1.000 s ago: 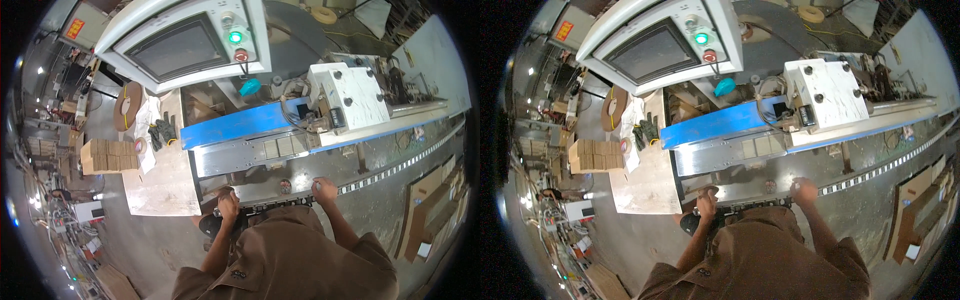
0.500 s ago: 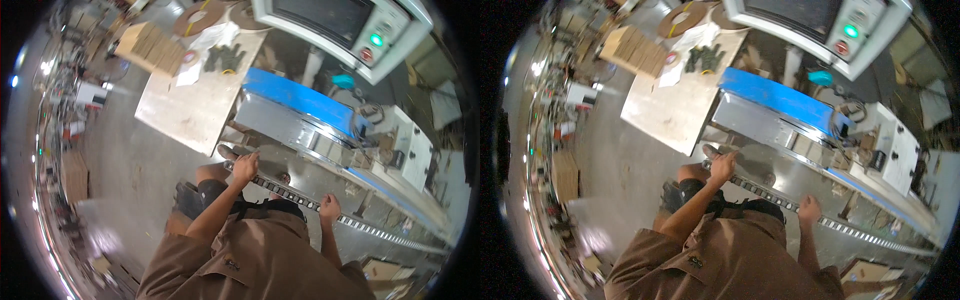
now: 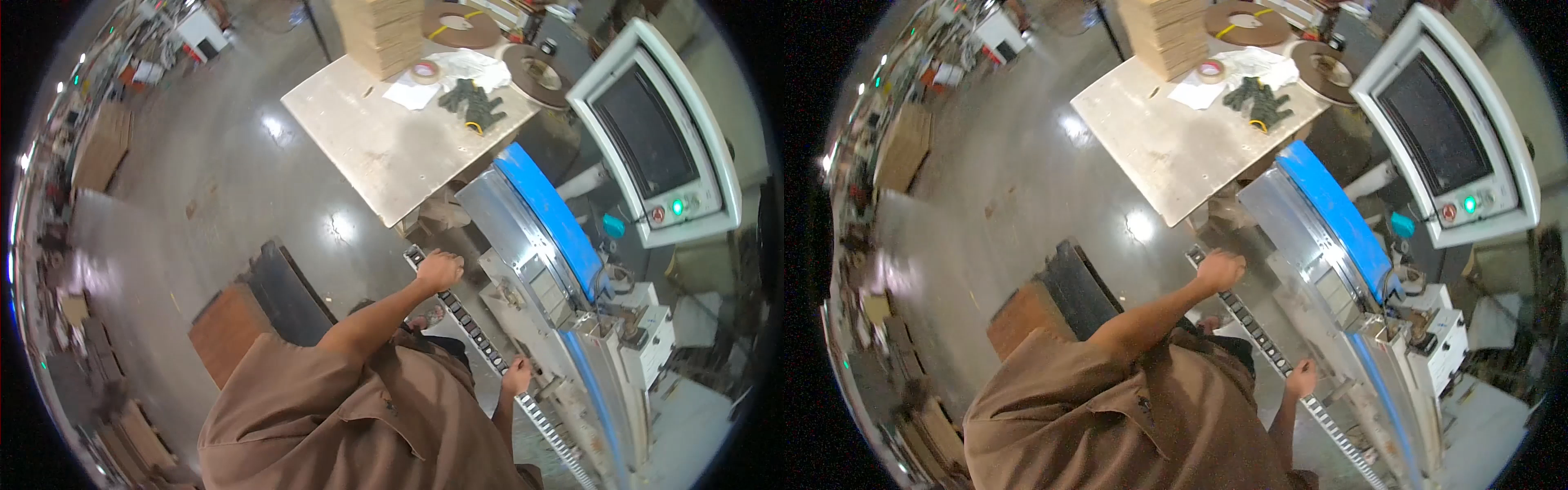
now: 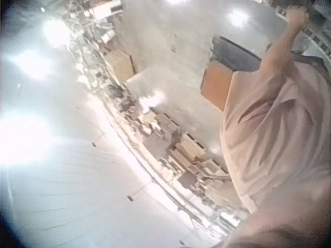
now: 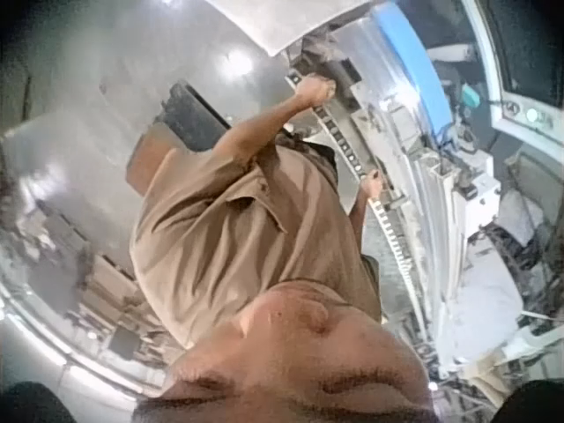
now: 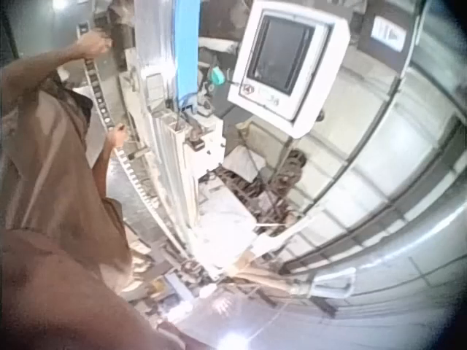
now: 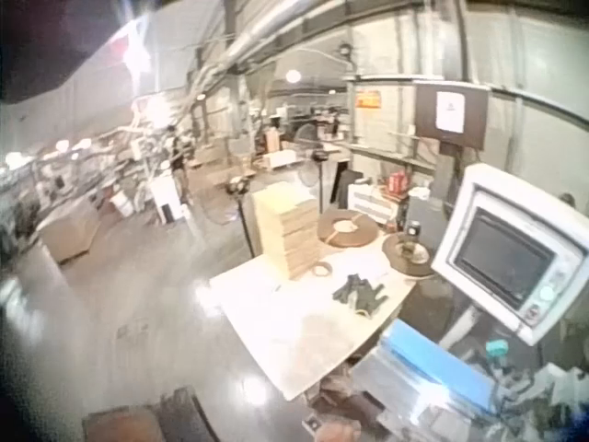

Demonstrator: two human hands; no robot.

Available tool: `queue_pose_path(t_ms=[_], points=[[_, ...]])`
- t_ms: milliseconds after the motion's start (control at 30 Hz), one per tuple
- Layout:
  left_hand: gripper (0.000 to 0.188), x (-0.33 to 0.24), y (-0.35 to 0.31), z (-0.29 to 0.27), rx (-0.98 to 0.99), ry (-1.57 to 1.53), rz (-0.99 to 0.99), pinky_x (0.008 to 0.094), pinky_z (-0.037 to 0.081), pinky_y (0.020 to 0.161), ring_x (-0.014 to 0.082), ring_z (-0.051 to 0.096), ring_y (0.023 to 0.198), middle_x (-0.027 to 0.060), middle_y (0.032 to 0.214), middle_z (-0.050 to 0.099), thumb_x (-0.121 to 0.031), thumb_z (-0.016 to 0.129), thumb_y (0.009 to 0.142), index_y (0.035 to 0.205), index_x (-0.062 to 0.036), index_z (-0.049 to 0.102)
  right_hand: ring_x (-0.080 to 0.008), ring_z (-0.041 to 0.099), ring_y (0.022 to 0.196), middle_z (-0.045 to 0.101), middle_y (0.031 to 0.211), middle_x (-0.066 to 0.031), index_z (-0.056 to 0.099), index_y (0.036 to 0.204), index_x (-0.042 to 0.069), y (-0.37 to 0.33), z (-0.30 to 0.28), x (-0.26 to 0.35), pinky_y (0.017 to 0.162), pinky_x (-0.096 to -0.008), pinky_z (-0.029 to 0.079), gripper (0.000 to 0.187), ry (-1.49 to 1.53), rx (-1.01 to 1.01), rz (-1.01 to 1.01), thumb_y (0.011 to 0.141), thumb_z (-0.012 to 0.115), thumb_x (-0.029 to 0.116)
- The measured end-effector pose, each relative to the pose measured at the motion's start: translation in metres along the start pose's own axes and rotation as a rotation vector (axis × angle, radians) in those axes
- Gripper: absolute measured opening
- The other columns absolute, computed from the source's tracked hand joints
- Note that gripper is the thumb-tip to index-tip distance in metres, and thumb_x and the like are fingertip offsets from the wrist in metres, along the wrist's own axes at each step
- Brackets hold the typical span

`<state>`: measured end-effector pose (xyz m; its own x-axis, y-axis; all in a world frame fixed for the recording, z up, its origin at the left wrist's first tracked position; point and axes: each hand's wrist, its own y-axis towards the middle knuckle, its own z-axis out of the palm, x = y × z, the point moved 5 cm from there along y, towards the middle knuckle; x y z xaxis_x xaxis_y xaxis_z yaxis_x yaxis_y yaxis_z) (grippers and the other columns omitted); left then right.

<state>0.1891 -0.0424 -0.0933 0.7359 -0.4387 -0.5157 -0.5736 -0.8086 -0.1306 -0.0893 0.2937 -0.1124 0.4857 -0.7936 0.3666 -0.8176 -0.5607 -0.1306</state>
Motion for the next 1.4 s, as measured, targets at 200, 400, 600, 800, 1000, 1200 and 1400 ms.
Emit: queue_pose_path(t_ms=[200,400,600,800,1000,1200,1400], points=[[0.026,0.003,-0.041,-0.031,-0.303,-0.143,0.317,0.0456,0.043,0.105,0.0289,0.063,0.107,0.0083,0.108,0.07,-0.022,0.063,0.088,0.111,-0.0125,0.069,-0.0285,0.07,0.099,0.075,0.102,-0.0128,0.075,0.111,0.008,0.029,0.03,-0.038,0.091,-0.0391,0.051,0.031,0.197,0.391,-0.036,0.098,0.057,0.03],[0.027,0.112,-0.183,-0.059,-0.382,-0.132,0.113,0.0444,0.045,0.103,0.0278,0.063,0.103,0.0079,0.1,0.069,-0.021,0.065,0.087,0.113,-0.0139,0.069,-0.0402,0.059,0.117,0.064,0.124,-0.0278,0.06,0.129,-0.011,-0.004,-0.002,0.005,0.108,-0.0474,0.044,0.041,0.07,0.105,-0.343,0.097,0.06,0.014],[0.03,0.267,-0.335,-0.026,-0.119,-0.263,-0.617,0.0504,0.052,0.097,0.0368,0.069,0.107,0.0163,0.108,0.075,-0.023,0.06,0.092,0.117,-0.0131,0.074,-0.0385,0.057,0.117,0.064,0.124,-0.0199,0.063,0.128,-0.001,-0.052,0.022,0.089,0.101,-0.0496,0.045,0.038,-0.071,-0.108,-0.682,0.093,0.064,0.012],[0.035,0.314,-0.406,-0.022,-0.417,-0.402,-0.94,0.0501,0.053,0.096,0.0393,0.07,0.101,0.0209,0.108,0.074,-0.021,0.058,0.09,0.12,-0.0104,0.073,-0.0286,0.059,0.11,0.062,0.121,-0.0136,0.064,0.124,0.002,-0.081,0.062,0.229,0.094,-0.0394,0.047,0.031,0.269,0.38,-0.774,0.094,0.063,0.01],[0.038,0.302,-0.377,-0.036,-0.299,-0.361,-0.827,0.0492,0.051,0.1,0.0352,0.068,0.113,0.018,0.121,0.072,-0.023,0.056,0.092,0.126,-0.0115,0.071,-0.0256,0.061,0.107,0.062,0.121,-0.0115,0.066,0.118,0.002,-0.118,0.093,0.382,0.09,-0.0346,0.049,0.023,0.305,0.517,-1.014,0.097,0.059,0.005],[0.041,0.329,-0.382,-0.038,-0.458,-0.529,-0.935,0.0498,0.05,0.102,0.0367,0.066,0.115,0.0172,0.123,0.071,-0.026,0.054,0.094,0.129,-0.0102,0.069,-0.0218,0.062,0.102,0.063,0.115,-0.0095,0.068,0.11,0.001,-0.144,0.125,0.499,0.088,-0.0333,0.05,0.015,0.363,0.675,-1.183,0.099,0.061,0.009],[0.041,0.341,-0.477,0.093,-0.654,-0.649,-1.483,0.0508,0.052,0.1,0.0456,0.066,0.111,0.023,0.118,0.071,-0.027,0.051,0.095,0.126,-0.0073,0.07,-0.0225,0.063,0.107,0.064,0.116,-0.0098,0.068,0.112,0.001,-0.168,0.199,0.583,0.092,-0.0339,0.051,0.016,0.431,0.972,-1.305,0.098,0.062,0.008]])
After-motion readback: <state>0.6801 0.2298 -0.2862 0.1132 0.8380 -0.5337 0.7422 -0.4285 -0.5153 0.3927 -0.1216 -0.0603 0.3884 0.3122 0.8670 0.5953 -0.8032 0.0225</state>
